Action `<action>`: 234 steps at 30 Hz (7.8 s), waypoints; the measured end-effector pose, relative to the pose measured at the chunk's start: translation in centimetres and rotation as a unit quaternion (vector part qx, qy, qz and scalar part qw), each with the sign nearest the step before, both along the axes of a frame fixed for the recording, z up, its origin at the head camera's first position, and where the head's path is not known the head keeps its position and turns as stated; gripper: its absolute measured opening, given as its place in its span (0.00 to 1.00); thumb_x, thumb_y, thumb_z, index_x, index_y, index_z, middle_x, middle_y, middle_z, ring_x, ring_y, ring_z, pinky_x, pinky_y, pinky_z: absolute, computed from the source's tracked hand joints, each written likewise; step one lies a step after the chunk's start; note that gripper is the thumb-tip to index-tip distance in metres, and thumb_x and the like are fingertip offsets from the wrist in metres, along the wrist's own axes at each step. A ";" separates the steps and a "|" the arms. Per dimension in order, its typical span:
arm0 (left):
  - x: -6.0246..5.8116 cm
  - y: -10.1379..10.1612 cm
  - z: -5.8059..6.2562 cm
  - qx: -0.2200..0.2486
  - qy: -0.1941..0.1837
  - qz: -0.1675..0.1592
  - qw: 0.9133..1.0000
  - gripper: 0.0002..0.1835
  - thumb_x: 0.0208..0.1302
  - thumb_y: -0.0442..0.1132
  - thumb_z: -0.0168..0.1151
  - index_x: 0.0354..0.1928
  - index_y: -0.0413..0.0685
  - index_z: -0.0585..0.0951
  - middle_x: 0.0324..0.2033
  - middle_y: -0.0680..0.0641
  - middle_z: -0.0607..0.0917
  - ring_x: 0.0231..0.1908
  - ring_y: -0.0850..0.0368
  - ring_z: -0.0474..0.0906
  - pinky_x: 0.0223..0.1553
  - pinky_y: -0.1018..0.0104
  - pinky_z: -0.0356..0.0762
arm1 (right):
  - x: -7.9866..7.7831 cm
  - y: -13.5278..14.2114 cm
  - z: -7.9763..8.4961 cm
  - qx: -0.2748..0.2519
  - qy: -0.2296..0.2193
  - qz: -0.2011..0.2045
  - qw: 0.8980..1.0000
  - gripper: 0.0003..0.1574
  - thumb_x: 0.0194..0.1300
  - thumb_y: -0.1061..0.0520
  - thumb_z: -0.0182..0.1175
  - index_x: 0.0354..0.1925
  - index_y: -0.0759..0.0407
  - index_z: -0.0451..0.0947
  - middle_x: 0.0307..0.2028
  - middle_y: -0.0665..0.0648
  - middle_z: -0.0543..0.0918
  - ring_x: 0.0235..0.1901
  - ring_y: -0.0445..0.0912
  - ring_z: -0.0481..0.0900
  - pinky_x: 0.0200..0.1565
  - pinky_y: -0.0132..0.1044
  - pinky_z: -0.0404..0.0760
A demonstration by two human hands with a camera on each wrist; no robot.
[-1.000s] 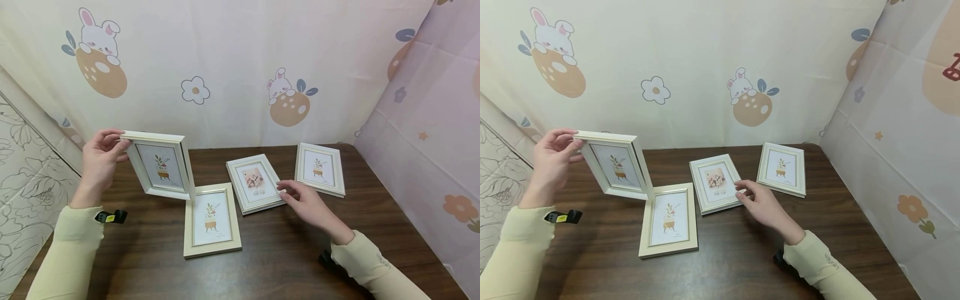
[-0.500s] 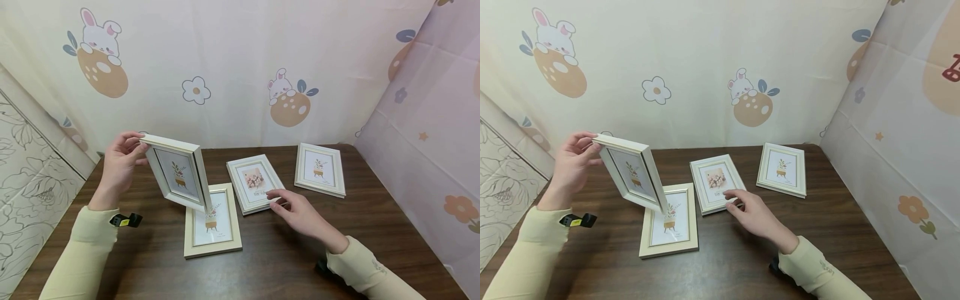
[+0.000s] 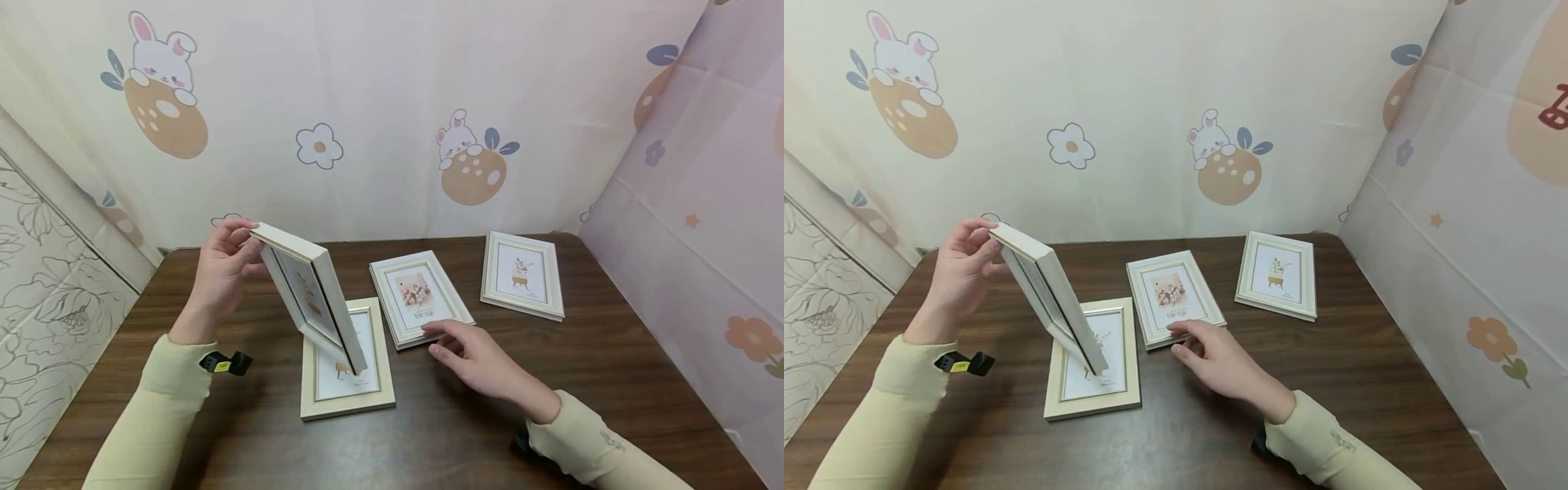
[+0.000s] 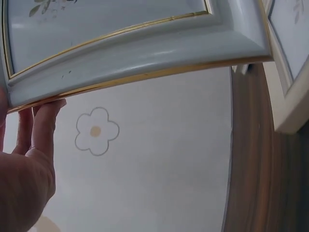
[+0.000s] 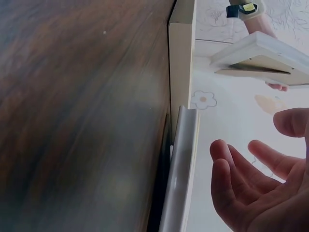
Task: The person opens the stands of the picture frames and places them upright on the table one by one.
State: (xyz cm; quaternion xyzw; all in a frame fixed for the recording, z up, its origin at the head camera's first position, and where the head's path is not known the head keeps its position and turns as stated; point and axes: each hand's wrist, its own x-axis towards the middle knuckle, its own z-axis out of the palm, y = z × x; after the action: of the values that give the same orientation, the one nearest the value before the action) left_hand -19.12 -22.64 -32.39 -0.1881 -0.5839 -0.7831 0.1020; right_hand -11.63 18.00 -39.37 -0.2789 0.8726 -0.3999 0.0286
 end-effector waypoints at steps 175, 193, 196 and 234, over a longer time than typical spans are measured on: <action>1.8 -4.7 1.6 0.084 -0.019 0.164 0.983 0.17 0.62 0.29 0.68 0.52 0.37 0.79 0.45 0.43 0.82 0.41 0.56 0.80 0.24 0.69 0.81 | -1.4 1.0 -1.3 -0.100 0.043 0.044 0.993 0.27 0.61 0.65 0.70 0.59 0.62 0.78 0.52 0.63 0.82 0.48 0.55 0.81 0.45 0.47 0.83; -0.3 -6.4 2.1 0.066 -0.055 0.283 0.955 0.17 0.60 0.31 0.71 0.51 0.41 0.81 0.44 0.45 0.81 0.38 0.57 0.78 0.19 0.73 0.76 | -3.8 2.6 -0.8 -0.102 0.015 0.000 0.995 0.24 0.66 0.65 0.65 0.60 0.60 0.77 0.55 0.63 0.80 0.51 0.51 0.80 0.49 0.49 0.82; -0.9 -6.8 1.7 0.056 -0.071 0.304 0.948 0.17 0.59 0.32 0.71 0.50 0.43 0.81 0.44 0.46 0.81 0.38 0.58 0.78 0.19 0.73 0.74 | -3.8 2.7 -0.9 -0.102 0.015 -0.008 0.995 0.23 0.67 0.64 0.65 0.60 0.62 0.77 0.55 0.63 0.81 0.51 0.53 0.81 0.49 0.48 0.82; -2.8 -9.8 -1.5 0.029 -0.172 0.360 0.916 0.16 0.66 0.35 0.64 0.56 0.51 0.82 0.47 0.54 0.80 0.37 0.63 0.73 0.26 0.78 0.73 | -3.8 3.7 -1.2 -0.121 -0.052 -0.049 0.990 0.21 0.69 0.63 0.62 0.59 0.65 0.76 0.55 0.66 0.81 0.53 0.54 0.80 0.52 0.47 0.80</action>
State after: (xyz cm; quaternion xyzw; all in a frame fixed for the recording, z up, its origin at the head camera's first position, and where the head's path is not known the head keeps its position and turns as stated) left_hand -21.96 -32.44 -33.88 0.1755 -0.5976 -0.7302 0.2809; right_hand -15.44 21.66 -40.60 -0.2159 0.8278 -0.5175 0.0198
